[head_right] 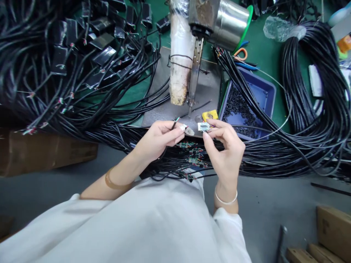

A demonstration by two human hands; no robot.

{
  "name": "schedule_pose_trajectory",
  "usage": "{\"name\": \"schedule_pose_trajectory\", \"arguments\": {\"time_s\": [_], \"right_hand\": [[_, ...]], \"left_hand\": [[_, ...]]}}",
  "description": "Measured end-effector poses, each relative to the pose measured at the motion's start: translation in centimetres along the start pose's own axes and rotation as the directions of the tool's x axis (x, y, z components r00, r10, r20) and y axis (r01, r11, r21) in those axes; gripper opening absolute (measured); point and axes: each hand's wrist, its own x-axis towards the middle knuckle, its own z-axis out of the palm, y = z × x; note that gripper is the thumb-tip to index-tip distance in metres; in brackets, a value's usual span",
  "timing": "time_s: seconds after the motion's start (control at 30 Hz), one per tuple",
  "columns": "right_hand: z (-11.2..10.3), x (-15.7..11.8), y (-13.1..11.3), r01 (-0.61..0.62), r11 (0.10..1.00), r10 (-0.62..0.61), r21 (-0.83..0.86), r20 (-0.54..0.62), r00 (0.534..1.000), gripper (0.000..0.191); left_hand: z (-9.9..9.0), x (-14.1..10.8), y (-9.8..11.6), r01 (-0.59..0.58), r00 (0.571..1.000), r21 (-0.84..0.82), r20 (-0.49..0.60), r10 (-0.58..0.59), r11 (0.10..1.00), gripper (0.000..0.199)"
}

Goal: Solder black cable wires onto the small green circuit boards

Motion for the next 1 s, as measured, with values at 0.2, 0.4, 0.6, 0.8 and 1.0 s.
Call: {"name": "schedule_pose_trajectory", "arguments": {"time_s": [0.2, 0.4, 0.6, 0.8, 1.0], "right_hand": [[1.1, -0.1, 0.4, 0.068, 0.998, -0.069, 0.015, 0.023, 0.997, 0.011], [1.4, 0.2, 0.5, 0.078, 0.995, -0.081, 0.060, 0.038, 0.996, 0.011], [1.7, 0.2, 0.7, 0.072, 0.996, -0.075, 0.051, 0.056, 0.996, 0.011], [2.0, 0.5, 0.7, 0.126, 0.992, -0.126, 0.004, 0.057, 0.990, 0.012], [2.1, 1.0, 0.5, 0.161, 0.986, -0.163, 0.041, 0.045, 0.986, 0.012]], "left_hand": [[0.1, 0.4, 0.5, -0.146, 0.984, 0.225, -0.065, 0.164, 0.963, 0.012], [0.5, 0.5, 0.7, -0.159, 0.964, 0.335, -0.149, 0.218, 0.929, 0.023], [0.7, 0.9, 0.7, -0.148, 0.959, 0.374, -0.172, 0.226, 0.916, 0.013], [0.6, 1.4, 1.1, -0.120, 0.961, 0.293, -0.206, 0.185, 0.949, 0.012], [0.7, 1.9, 1.6, -0.095, 0.951, 0.277, -0.260, 0.170, 0.956, 0.010]]}}
